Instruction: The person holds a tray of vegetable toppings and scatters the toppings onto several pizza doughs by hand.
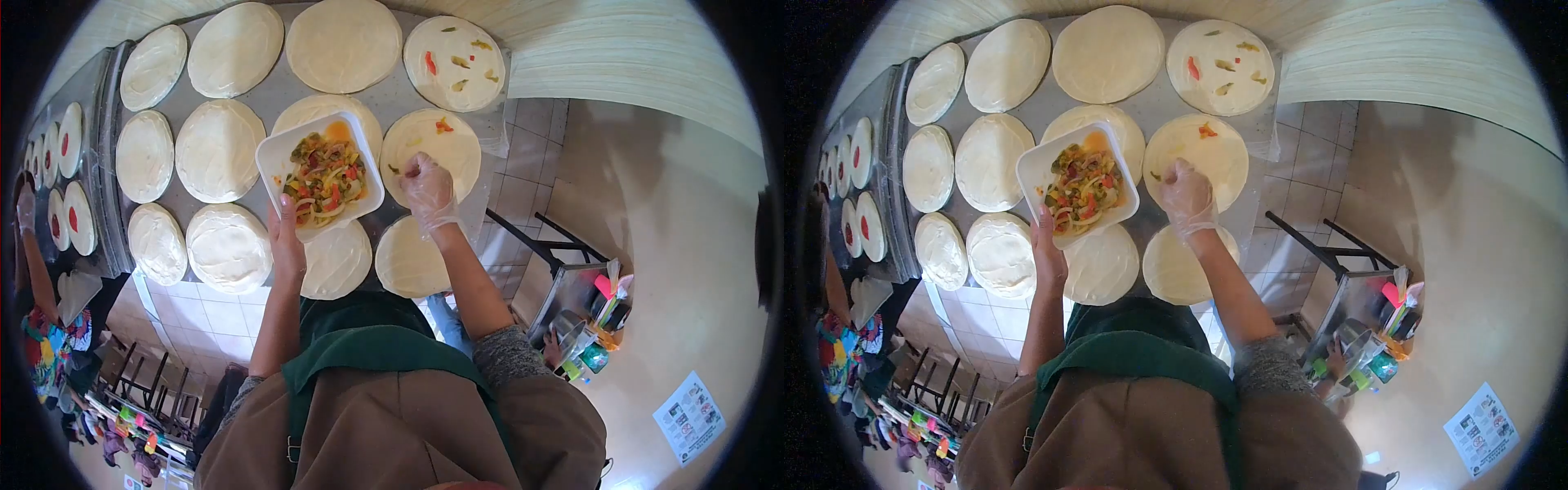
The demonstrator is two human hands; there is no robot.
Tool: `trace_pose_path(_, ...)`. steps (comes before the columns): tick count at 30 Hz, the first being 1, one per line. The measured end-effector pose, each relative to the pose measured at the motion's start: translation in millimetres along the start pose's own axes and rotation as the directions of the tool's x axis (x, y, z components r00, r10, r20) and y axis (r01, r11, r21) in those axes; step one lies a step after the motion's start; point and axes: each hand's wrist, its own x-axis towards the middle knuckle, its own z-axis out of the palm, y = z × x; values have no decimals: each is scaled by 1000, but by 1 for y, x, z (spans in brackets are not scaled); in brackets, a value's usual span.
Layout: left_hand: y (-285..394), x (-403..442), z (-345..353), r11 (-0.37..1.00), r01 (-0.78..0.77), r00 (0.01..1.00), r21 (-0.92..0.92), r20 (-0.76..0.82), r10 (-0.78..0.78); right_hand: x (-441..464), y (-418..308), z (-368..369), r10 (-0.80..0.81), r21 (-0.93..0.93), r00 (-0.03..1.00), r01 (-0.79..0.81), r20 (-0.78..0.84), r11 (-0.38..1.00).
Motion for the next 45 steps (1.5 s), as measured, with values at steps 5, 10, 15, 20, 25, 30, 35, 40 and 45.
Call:
trace_pose_path(5, -1, -1, -4, 999, 24, 1000, -33, 7, -24, -3, 20, -6, -151, -21, 977, 150, -148, 988)
trace_pose_path(10, 0, -3, -5, 1000, 17, 1000, -12, -12, -17, -6, 72, -35, 184, 152, 832, -121, -523, 981)
trace_pose_path(15, 5, -5, -4, 1000, -1, 1000, 26, 3, 1, 16, 151, -34, 481, 436, 836, -342, -264, 833)
trace_pose_path(20, -4, -2, -9, 999, 11, 1000, 31, 13, -12, 27, 164, -31, 581, 641, 796, -360, -168, 678)
trace_pose_path(25, -4, -3, -12, 998, 35, 999, -42, 20, -34, -30, 44, -32, -115, -270, 825, -47, -553, 962)
trace_pose_path(30, 1, -4, -12, 999, 8, 999, -47, 54, -6, -39, 1, 30, -473, -509, 845, 301, -249, 806)
trace_pose_path(35, -4, -2, -17, 984, 37, 998, -173, 62, -27, -32, 4, 34, -448, -532, 863, 271, -236, 802)
trace_pose_path(40, -11, -1, -25, 999, 44, 997, 24, 68, -46, -38, 9, 18, -376, -611, 908, 194, -184, 767)
trace_pose_path(45, 5, -6, -14, 1000, -2, 996, 29, 84, 0, -50, -22, -16, -480, -488, 838, 316, -259, 814)
